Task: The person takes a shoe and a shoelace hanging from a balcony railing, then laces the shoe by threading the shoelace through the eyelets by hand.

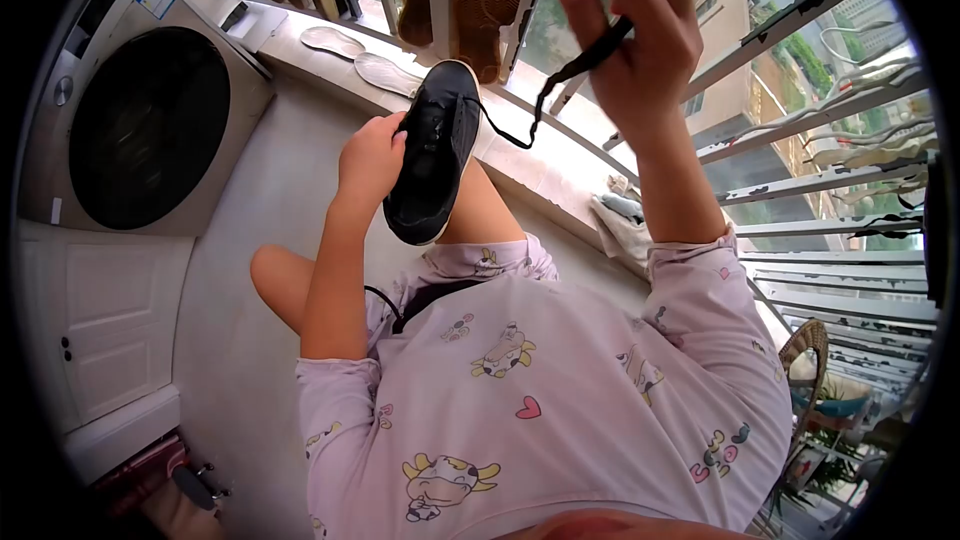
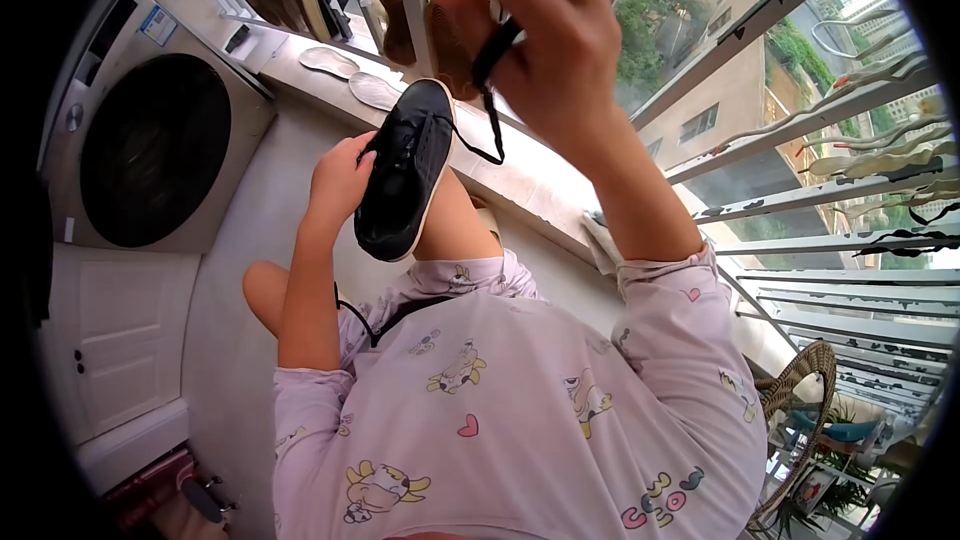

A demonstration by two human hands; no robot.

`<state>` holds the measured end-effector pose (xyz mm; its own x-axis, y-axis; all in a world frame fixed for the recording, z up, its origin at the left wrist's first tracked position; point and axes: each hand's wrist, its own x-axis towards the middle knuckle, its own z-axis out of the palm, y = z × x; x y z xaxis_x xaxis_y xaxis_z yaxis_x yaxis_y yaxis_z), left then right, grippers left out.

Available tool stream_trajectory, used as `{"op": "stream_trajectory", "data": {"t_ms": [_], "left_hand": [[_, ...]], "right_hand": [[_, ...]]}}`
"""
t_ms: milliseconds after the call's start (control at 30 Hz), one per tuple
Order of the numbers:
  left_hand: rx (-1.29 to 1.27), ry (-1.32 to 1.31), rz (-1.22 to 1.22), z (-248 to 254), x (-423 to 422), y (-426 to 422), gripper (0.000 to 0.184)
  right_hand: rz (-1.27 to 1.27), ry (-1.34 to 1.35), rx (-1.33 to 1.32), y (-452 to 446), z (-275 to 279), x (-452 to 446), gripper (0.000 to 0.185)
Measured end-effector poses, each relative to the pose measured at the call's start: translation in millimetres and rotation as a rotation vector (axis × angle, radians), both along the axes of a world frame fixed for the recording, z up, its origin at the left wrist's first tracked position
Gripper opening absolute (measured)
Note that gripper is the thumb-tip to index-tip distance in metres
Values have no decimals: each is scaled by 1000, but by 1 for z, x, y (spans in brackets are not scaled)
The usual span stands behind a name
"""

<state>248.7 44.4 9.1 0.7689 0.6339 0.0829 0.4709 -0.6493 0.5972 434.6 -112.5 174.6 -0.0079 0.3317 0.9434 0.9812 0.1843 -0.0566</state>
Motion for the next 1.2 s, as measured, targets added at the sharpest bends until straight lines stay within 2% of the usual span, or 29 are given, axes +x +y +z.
{"op": "stream_trajectory", "data": {"t_ms": [67, 133, 167, 233, 333, 367, 400, 433, 500, 533, 567, 600, 633, 700, 767, 800, 900, 1000, 1100, 1133, 1200], "left_hand": [[30, -10, -2, -8, -1, 2, 29], [23, -20, -2, -10, 0, 4, 28], [5, -25, -3, -9, 1, 4, 28], [-37, -28, -5, -4, -2, 4, 28], [-41, -24, 8, 1, -7, 5, 31], [-43, -38, 12, -1, -9, 4, 30], [-42, -53, 9, -4, -11, 6, 28], [-36, -71, 1, -4, -10, 8, 27], [-70, -47, 15, 5, -11, 6, 28], [-80, -52, 21, 7, -13, 6, 28], [-91, -55, 27, 7, -15, 6, 28], [-89, -82, 19, 3, -18, 7, 29], [-106, -93, 14, 2, -20, 6, 29], [-129, -118, 1, 10, -23, 4, 29], [-144, -133, -13, 15, -25, 1, 30], [-157, -140, -8, 17, -25, -1, 30], [-190, -127, 14, 33, -23, -11, 31], [-163, -113, 0, 38, -25, -13, 31], [-198, -59, 24, 43, -27, -15, 31], [-195, -28, 56, 47, -25, -19, 31], [-177, -25, 35, 46, -29, -18, 31]], "right_hand": [[332, -154, -72, 3, -4, -43, 11], [707, -300, -354, 3, -34, -92, 13], [814, -353, -476, 3, -65, -113, 14], [848, -388, -619, 3, -123, -135, 15], [879, -248, -671, -15, -142, -116, 24], [881, -126, -809, -24, -139, -104, 27], [871, -41, -921, -30, -136, -88, 39], [812, 96, -885, -35, -143, -74, 45], [710, 592, -939, -50, -155, -40, 45], [718, 905, -859, -58, -175, -25, 38], [746, 1270, -942, -68, -203, -1, 38], [825, 1658, -899, -79, -219, 14, 42], [904, 1819, -835, -91, -239, 26, 42], [666, 1960, -887, -111, -289, 46, 36], [125, 1947, -1213, -123, -344, 51, 32], [159, 1961, -1269, -126, -361, 49, 32], [20, 1701, -1579, -121, -396, 40, 35], [-213, 1479, -1790, -120, -424, 35, 52], [-298, 1870, -1861, -135, -467, 29, 73], [-305, 2063, -1857, -138, -482, 26, 87], [-442, 2180, -1766, -137, -502, 15, 90]]}}
